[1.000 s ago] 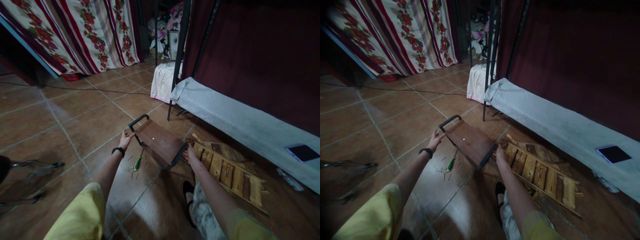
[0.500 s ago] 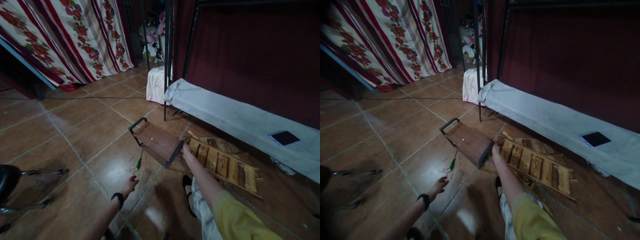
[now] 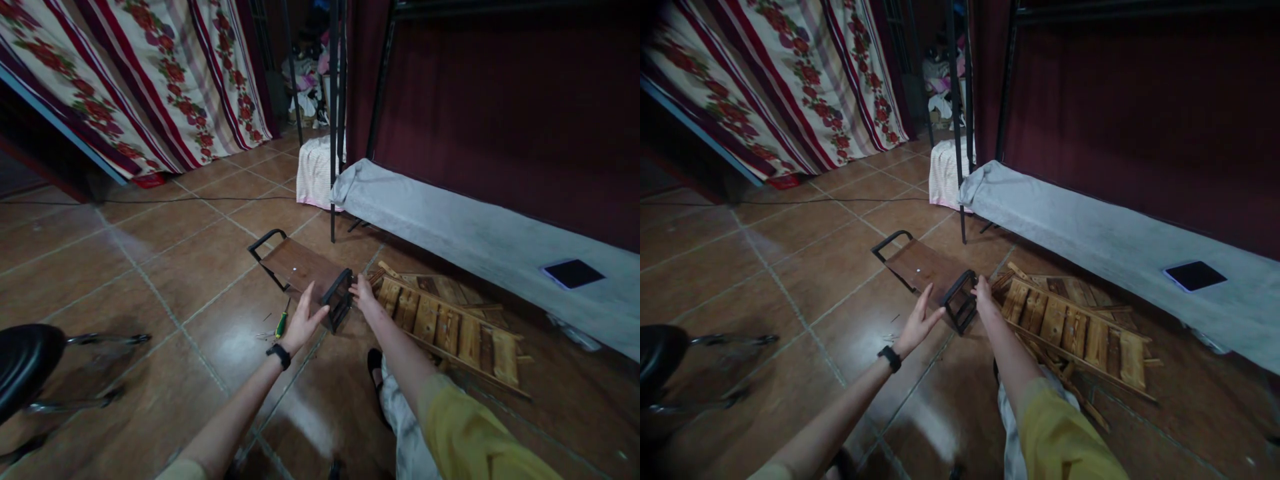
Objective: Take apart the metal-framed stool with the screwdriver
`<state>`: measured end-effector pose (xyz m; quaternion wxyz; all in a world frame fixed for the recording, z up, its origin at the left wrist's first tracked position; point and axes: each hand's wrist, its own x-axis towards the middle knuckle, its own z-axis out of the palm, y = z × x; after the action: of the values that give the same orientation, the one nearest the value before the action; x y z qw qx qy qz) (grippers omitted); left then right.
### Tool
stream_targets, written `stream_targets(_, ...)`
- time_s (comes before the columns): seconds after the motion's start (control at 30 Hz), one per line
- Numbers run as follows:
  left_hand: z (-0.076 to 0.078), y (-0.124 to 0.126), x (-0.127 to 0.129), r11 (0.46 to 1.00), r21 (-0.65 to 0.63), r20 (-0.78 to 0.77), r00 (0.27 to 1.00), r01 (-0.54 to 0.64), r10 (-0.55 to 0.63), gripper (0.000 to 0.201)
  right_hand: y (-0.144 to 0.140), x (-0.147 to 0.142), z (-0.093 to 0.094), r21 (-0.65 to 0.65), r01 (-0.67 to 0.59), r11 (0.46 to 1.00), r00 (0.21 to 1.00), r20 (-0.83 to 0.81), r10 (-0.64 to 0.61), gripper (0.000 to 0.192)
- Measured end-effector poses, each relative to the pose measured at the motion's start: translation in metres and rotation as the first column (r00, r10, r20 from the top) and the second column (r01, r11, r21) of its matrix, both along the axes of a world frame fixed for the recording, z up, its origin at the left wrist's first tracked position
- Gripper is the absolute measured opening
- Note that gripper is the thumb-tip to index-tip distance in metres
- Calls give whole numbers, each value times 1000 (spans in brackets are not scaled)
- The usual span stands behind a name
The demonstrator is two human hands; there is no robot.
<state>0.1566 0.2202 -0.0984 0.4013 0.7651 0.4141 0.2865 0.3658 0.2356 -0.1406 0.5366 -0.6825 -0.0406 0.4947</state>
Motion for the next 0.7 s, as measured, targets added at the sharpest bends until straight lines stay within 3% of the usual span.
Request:
stream_targets(0.1,10,27,32,996,20,-53,995,90,-89,50,-2,2,1,-62,-35,997,999,-21,34,33)
stream_targets(0.2,8,38,42,988,82,-150,982,128,-115,37,-4,5,0,-86,-76,993,997,-28,74,28)
stream_targets(0.33,3,22,44,971,105,-148,969,213,-196,53,-4,8,-2,-103,-93,990,996,-4,93,21)
stream_targets(0.5,-3,-1,57,977,63,-187,964,204,-190,58,-7,9,-1,-103,-101,990,994,19,103,21)
stream_targets(0.7,-7,4,58,974,93,-177,966,207,-188,56,-13,9,-3,-123,-131,984,989,50,138,21)
